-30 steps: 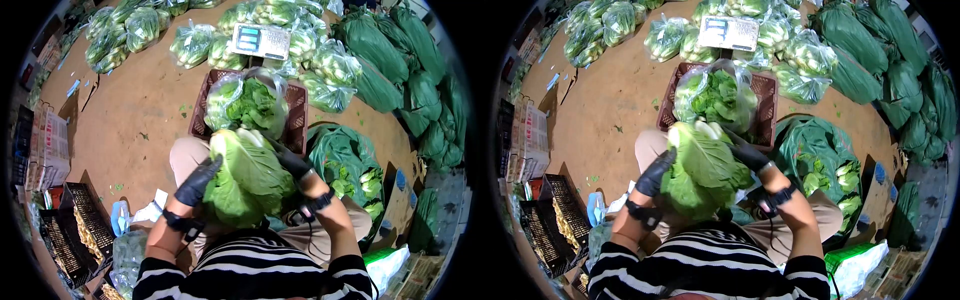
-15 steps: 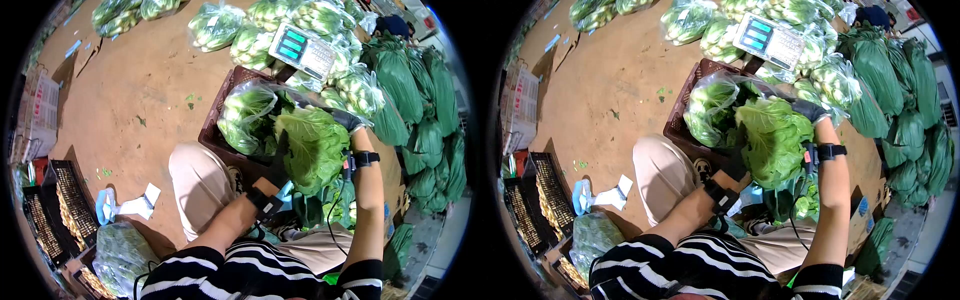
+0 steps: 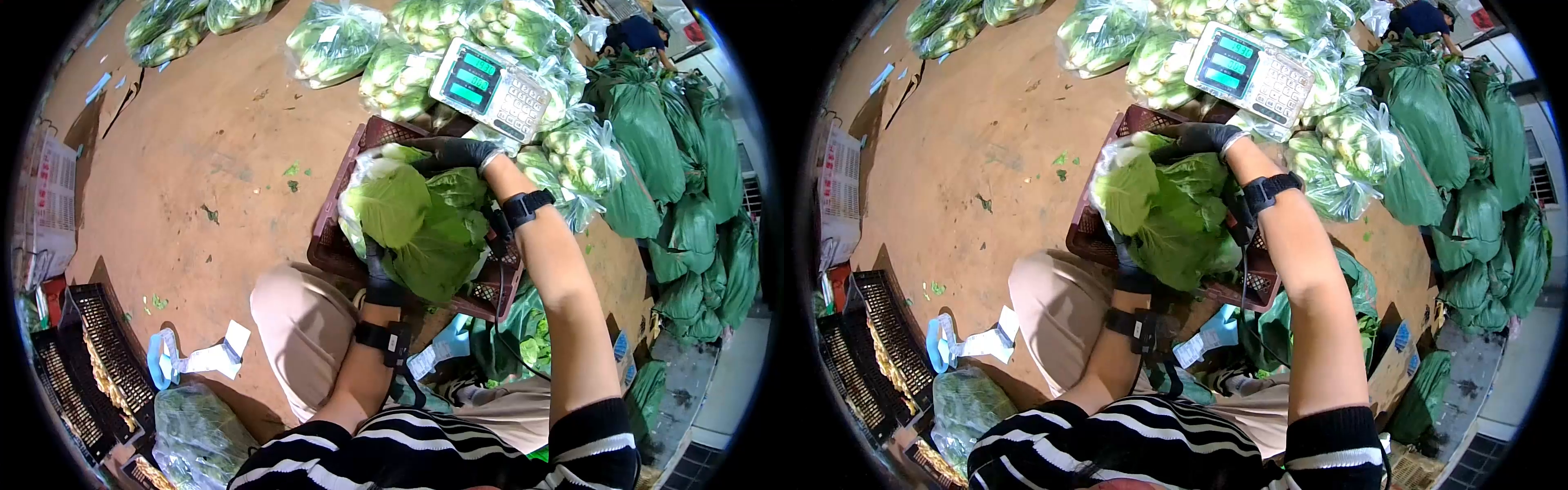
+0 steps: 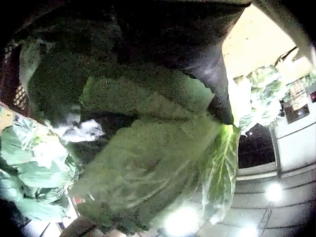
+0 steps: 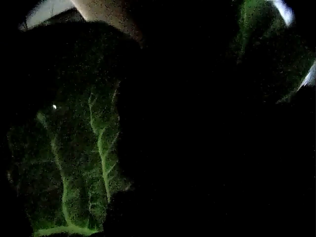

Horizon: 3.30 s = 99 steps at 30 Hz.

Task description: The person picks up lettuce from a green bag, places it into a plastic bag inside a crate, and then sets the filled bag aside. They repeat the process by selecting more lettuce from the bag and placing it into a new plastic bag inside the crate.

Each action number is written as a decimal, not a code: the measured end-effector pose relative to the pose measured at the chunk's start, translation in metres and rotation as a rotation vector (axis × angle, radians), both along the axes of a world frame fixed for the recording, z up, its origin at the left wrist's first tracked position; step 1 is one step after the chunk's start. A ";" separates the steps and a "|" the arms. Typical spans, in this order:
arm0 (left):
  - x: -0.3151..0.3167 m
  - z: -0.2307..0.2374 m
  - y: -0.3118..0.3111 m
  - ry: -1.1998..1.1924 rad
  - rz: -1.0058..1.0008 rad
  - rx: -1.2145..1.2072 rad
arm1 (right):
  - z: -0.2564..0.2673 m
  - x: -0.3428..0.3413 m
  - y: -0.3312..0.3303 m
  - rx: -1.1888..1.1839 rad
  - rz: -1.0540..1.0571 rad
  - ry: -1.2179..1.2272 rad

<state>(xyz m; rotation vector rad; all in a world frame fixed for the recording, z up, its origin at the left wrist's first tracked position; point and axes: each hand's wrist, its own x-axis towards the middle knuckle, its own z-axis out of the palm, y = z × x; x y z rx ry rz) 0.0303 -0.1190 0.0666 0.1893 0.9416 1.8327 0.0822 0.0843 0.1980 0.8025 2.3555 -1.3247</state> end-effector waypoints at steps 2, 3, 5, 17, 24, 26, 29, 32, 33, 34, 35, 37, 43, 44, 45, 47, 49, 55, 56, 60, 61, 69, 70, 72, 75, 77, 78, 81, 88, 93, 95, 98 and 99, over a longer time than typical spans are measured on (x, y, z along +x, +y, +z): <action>-0.007 -0.004 0.001 0.161 0.055 -0.041 | -0.045 0.009 0.006 0.279 0.128 0.470; -0.009 -0.006 0.001 0.225 0.078 -0.062 | -0.062 0.015 0.006 0.503 0.145 0.426; -0.010 -0.008 0.002 0.308 0.122 -0.093 | -0.079 0.029 -0.003 0.607 -0.003 0.337; -0.048 -0.028 0.000 1.641 -0.015 -0.346 | -0.051 0.005 -0.081 0.771 -0.129 -0.201; -0.073 0.129 -0.001 1.092 -0.374 -0.434 | -0.074 0.013 -0.100 0.693 -0.307 -0.085; -0.078 0.119 0.023 1.755 0.072 -0.078 | -0.080 0.015 -0.103 0.762 -0.280 -0.085; -0.097 0.040 0.068 2.094 -0.053 -0.210 | -0.067 0.012 -0.116 0.773 -0.317 -0.101; -0.115 0.030 0.103 1.828 -0.461 -0.385 | -0.070 0.017 -0.122 0.871 -0.288 -0.085; -0.128 0.028 0.114 1.413 -0.357 -0.299 | -0.069 0.020 -0.126 0.874 -0.304 -0.038; -0.146 0.038 0.124 0.806 -0.676 -0.240 | -0.067 0.019 -0.129 0.874 -0.289 -0.072; -0.130 0.077 0.119 0.400 -0.650 -0.277 | -0.066 0.019 -0.129 0.867 -0.302 -0.049; -0.112 0.100 0.100 -0.112 -0.774 -0.228 | -0.069 0.018 -0.131 0.855 -0.314 -0.029; -0.070 0.155 -0.004 -0.183 -0.670 -0.184 | -0.086 0.019 -0.088 0.655 -0.330 -0.188; -0.095 0.162 -0.004 -0.340 -0.823 -0.012 | -0.080 0.019 -0.080 0.479 -0.223 -0.294; -0.108 0.174 -0.001 -0.377 -0.816 -0.026 | -0.077 0.024 -0.074 0.304 -0.110 -0.395; -0.112 0.193 0.012 -0.251 -0.542 -0.182 | -0.091 0.028 -0.102 0.584 -0.334 -0.120; -0.126 0.182 0.041 -0.315 -0.755 0.106 | -0.095 0.018 -0.122 0.784 -0.386 -0.140; -0.063 0.135 0.063 0.563 -0.724 0.200 | -0.101 0.041 -0.089 0.386 -0.238 0.007; -0.056 0.135 0.071 0.902 -0.717 0.261 | -0.094 0.034 -0.102 0.571 -0.333 -0.078; -0.098 0.134 0.089 -0.189 -0.797 0.119 | -0.072 0.030 -0.119 0.875 -0.398 0.073; -0.099 0.136 0.084 -0.069 -0.807 0.062 | -0.068 0.032 -0.119 0.891 -0.413 0.156; -0.106 0.142 0.068 0.861 -0.630 -0.112 | -0.029 0.088 -0.095 1.136 -0.930 0.630; -0.100 0.136 0.067 1.386 -0.279 -0.086 | -0.024 0.096 -0.093 1.198 -0.984 0.537; -0.061 0.172 0.053 1.641 0.229 0.239 | -0.034 0.110 -0.089 1.197 -0.967 0.279; -0.020 0.150 0.049 1.546 -0.449 0.514 | -0.078 0.130 -0.075 1.125 -0.777 -0.105; -0.015 0.092 0.067 2.020 -0.490 0.371 | -0.080 0.147 -0.072 1.098 -0.807 -0.148; -0.018 0.078 0.072 2.013 -0.495 0.367 | -0.081 0.157 -0.069 1.076 -0.836 -0.183; -0.031 0.040 0.082 2.434 -0.805 0.310 | -0.058 0.214 -0.083 1.247 -1.114 0.046; -0.024 0.037 0.099 2.191 -0.804 0.277 | -0.014 0.198 -0.131 0.764 -1.047 0.421; -0.033 0.023 0.110 2.039 -0.751 0.348 | -0.079 0.121 -0.102 0.885 -0.996 -0.082; -0.036 0.031 0.104 1.987 -0.695 0.427 | -0.099 0.127 -0.094 0.921 -0.907 -0.234; -0.029 0.023 0.106 2.091 -0.623 0.357 | -0.095 0.154 -0.114 0.909 -0.729 -0.247; -0.025 0.019 0.110 2.081 -0.601 0.309 | -0.083 0.160 -0.123 0.896 -0.712 -0.404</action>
